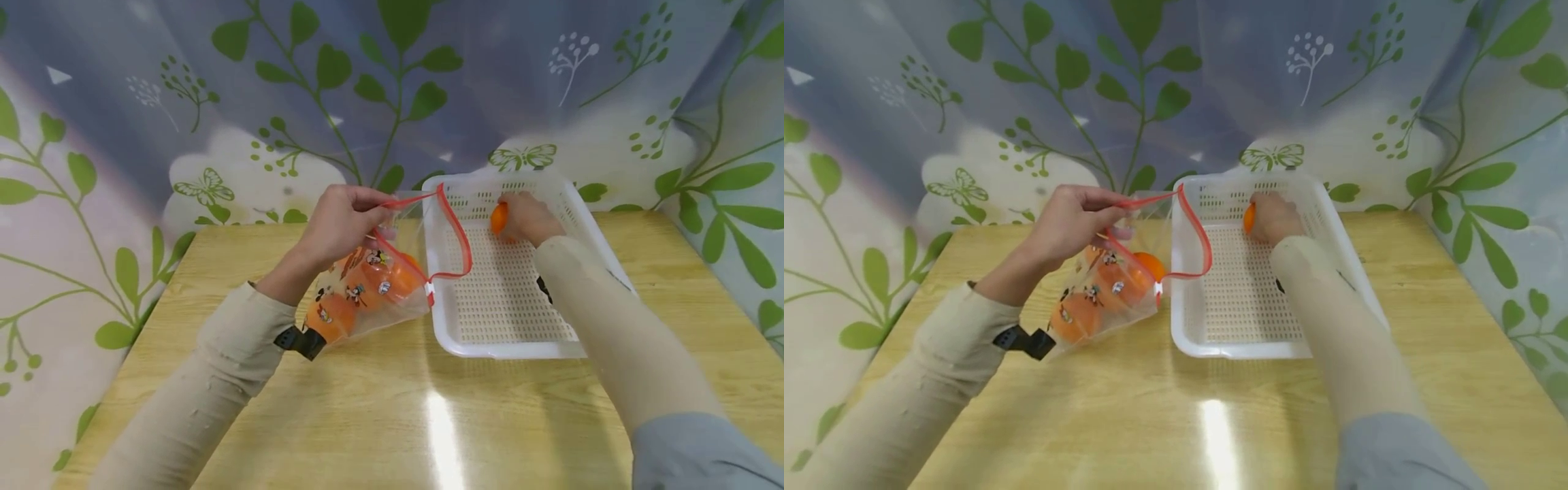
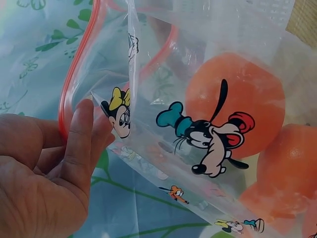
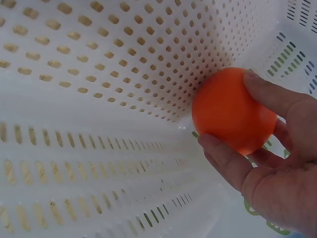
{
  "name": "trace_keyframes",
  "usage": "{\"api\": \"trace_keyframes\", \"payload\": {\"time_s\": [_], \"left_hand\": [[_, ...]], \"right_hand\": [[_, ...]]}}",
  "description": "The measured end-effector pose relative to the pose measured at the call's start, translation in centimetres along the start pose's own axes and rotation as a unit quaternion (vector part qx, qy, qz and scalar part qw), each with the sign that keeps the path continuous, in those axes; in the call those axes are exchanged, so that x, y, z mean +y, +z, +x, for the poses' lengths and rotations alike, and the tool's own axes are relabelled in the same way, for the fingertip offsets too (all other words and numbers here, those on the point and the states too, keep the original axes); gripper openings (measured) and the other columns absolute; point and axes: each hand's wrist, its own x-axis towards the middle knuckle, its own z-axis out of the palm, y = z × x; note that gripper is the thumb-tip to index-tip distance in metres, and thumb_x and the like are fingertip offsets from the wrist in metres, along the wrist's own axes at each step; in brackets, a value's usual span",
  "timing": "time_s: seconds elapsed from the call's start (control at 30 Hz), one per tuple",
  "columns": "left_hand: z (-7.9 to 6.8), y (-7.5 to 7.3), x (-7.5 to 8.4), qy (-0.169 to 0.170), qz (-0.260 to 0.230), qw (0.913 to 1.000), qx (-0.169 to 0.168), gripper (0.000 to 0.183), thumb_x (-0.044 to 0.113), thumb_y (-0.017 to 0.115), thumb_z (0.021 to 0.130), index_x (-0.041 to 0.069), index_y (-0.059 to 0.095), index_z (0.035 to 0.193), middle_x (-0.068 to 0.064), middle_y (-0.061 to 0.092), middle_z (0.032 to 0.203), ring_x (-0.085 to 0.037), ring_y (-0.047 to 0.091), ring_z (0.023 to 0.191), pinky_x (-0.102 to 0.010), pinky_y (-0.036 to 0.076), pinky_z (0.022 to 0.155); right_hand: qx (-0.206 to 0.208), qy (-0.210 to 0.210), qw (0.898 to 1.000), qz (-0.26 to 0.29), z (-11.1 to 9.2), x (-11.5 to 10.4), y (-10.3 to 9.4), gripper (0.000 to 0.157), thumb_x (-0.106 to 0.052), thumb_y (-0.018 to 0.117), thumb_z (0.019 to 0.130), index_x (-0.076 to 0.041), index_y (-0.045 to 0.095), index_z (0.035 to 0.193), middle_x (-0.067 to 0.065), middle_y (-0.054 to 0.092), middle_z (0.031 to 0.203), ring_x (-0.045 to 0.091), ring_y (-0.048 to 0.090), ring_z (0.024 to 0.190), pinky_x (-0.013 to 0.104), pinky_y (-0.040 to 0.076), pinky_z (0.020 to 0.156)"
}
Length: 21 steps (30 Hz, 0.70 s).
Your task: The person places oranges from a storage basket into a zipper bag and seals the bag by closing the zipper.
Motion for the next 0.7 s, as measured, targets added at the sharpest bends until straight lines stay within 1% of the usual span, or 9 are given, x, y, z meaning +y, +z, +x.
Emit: {"api": "trace_keyframes", "payload": {"time_s": [0.13,0.23,0.43,0.57,0.7], "left_hand": [[-0.1,0.1,0.3,-0.006,0.002,1.0000,0.001,0.022,0.011,0.057,0.097,0.006,0.068,0.116,-0.011,0.068,0.106,-0.023,0.069,0.078,-0.032,0.059,0.060],[-0.2,0.1,0.3,-0.008,0.003,1.0000,0.002,0.022,0.011,0.057,0.097,0.006,0.068,0.116,-0.010,0.068,0.105,-0.022,0.069,0.077,-0.032,0.059,0.059],[-0.3,0.2,0.2,-0.003,0.007,0.9999,0.008,0.021,0.012,0.057,0.097,0.006,0.068,0.115,-0.006,0.069,0.100,-0.020,0.069,0.075,-0.032,0.059,0.059],[-0.3,0.1,0.1,-0.001,0.010,0.9999,0.007,0.021,0.012,0.057,0.098,0.006,0.069,0.114,-0.008,0.068,0.099,-0.020,0.069,0.075,-0.033,0.059,0.059],[-0.3,0.1,0.1,0.001,0.014,0.9999,0.006,0.022,0.012,0.056,0.098,0.005,0.068,0.114,-0.014,0.067,0.102,-0.021,0.069,0.076,-0.032,0.059,0.059]], "right_hand": [[-0.005,0.008,1.000,0.003,-0.1,-0.2,-0.1,0.067,-0.001,0.070,0.082,0.000,0.038,0.141,0.027,0.039,0.131,0.041,0.042,0.110,0.056,0.040,0.095],[-0.012,0.011,1.000,-0.003,-0.4,-0.3,-0.2,0.067,-0.003,0.071,0.083,0.000,0.038,0.141,0.027,0.038,0.134,0.041,0.043,0.111,0.056,0.040,0.096],[-0.022,-0.022,0.999,-0.034,-0.7,0.2,-0.5,0.064,-0.008,0.070,0.084,0.003,0.040,0.139,0.028,0.040,0.136,0.042,0.041,0.117,0.056,0.040,0.097],[-0.043,-0.045,0.998,-0.027,-1.2,0.5,-0.9,0.062,-0.010,0.070,0.085,0.004,0.041,0.138,0.029,0.039,0.137,0.043,0.040,0.119,0.056,0.038,0.099],[-0.054,-0.076,0.995,-0.020,-1.9,0.3,-1.7,0.064,-0.014,0.071,0.085,0.002,0.041,0.139,0.028,0.038,0.139,0.043,0.040,0.119,0.058,0.038,0.099]]}}
